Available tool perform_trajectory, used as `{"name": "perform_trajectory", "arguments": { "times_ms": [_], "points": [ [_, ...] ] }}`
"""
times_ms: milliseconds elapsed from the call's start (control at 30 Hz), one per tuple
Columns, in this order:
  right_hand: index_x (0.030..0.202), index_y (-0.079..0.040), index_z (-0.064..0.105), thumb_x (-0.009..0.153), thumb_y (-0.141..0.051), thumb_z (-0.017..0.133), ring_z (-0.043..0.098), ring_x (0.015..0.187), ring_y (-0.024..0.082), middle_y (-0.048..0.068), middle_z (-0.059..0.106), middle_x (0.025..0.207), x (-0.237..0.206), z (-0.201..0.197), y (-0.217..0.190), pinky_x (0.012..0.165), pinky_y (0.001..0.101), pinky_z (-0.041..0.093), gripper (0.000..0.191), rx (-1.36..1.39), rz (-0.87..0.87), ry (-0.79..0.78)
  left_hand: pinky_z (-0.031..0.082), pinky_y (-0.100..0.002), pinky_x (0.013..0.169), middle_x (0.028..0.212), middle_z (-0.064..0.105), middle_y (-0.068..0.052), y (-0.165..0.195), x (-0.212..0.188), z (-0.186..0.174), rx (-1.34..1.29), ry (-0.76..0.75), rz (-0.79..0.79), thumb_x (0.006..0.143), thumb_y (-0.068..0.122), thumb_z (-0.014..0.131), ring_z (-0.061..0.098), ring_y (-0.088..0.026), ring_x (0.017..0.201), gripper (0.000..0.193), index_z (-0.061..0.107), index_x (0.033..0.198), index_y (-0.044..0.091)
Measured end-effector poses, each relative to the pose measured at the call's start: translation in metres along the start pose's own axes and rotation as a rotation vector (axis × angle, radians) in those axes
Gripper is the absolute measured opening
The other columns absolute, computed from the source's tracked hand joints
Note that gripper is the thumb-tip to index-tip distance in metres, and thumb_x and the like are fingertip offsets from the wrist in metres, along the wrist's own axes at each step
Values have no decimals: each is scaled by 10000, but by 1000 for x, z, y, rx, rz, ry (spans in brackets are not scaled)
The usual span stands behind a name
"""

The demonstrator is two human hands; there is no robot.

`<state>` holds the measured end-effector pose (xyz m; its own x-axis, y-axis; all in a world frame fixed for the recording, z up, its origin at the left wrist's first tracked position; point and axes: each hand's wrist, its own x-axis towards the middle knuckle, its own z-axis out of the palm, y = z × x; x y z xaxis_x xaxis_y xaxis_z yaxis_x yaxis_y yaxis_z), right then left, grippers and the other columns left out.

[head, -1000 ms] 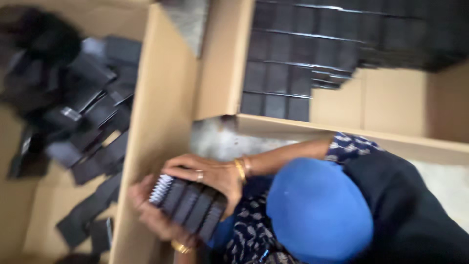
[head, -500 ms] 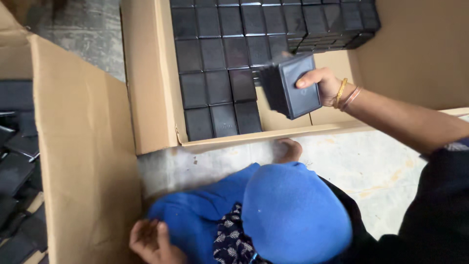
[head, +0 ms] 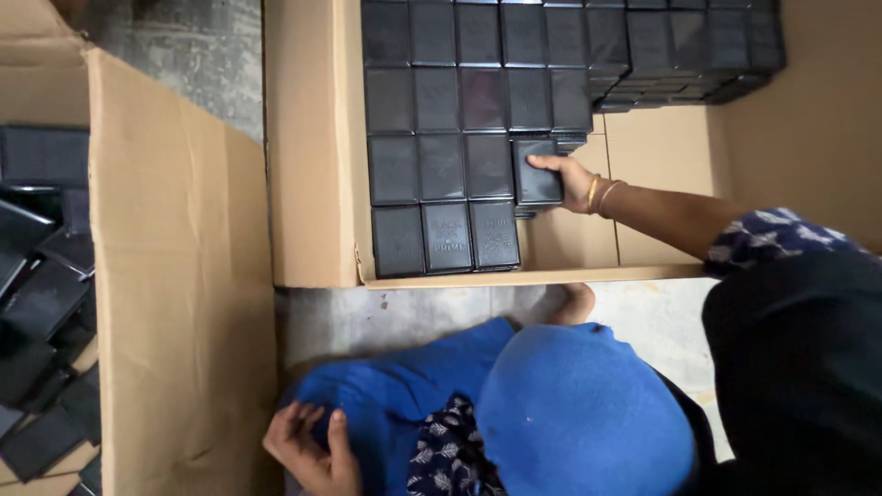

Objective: The person sits on the floor and takes black plastic boxes one at a time from a jumbled pile in a cardboard carton, aligns them into stacks, and places the stacks in a neat grid inside a second carton. They repeatedly gather scattered boxes from the pile and press stacks square before arranging them.

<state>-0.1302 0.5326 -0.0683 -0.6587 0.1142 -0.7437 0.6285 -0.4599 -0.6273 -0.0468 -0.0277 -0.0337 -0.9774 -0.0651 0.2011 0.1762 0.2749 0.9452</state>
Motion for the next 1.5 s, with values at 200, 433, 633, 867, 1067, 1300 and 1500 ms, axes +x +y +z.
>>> {"name": "perform_trajectory", "arguments": {
  "times_ms": [200,433,633,867,1067,1300,1500],
  "points": [
    [1288,-178,636,807,-685,670,603,1147,313,94,662,1250,-6,11,-6,977,656,428,699,-32,-6,10,510,-348,986,1336,455,-166,9,3,10,109,-34,57,865,-20,709,554,-254,1172,492,526,1321,-6],
    [1649,-215,181,574,-921,525,153,1548,457,202,158,1683,-16,8,-31,1129,799,120,1332,-291,193,262,493,-381,1018,1256,507,-162,14,15,-35,278,56,246,800,101,774,565,-259,1128,443,615,1209,40],
    [1533,-141,438,838,-625,654,399,1443,356,159,448,1548,-79,15,-72,1140,647,295,874,-324,-99,486,475,-412,963,1005,628,-170,115,65,-162,517,249,580,820,100,773,591,-341,980,278,623,1043,31],
    [1336,-43,549,954,-218,754,555,1273,288,112,584,1375,-166,198,-80,1155,429,440,468,-1054,-1348,-29,495,-277,762,1015,673,-76,159,216,-233,-267,324,161,1066,67,657,640,-157,826,169,637,1224,11],
    [1296,-68,580,846,-304,725,495,1328,378,166,568,1333,-199,402,-71,1143,566,341,528,-1446,-1860,-805,558,-415,852,1006,732,-181,37,274,-293,664,-111,-279,864,250,764,705,-298,959,399,622,1154,16],
    [1508,-60,322,689,-454,779,298,1460,414,243,386,1545,-171,507,-37,1152,652,167,1018,-1742,-1958,-827,491,-416,1083,1373,624,-241,-58,178,-343,1200,-501,-726,717,471,819,604,-376,1286,897,521,1430,18],
    [1454,-53,400,628,-514,830,349,1399,380,168,470,1391,-149,501,-20,1199,671,128,1040,-1880,-1634,-728,387,-405,1136,1419,557,-238,-80,142,-317,1198,-477,-756,601,418,934,442,-464,1353,1370,109,1568,-96]
  ]
}}
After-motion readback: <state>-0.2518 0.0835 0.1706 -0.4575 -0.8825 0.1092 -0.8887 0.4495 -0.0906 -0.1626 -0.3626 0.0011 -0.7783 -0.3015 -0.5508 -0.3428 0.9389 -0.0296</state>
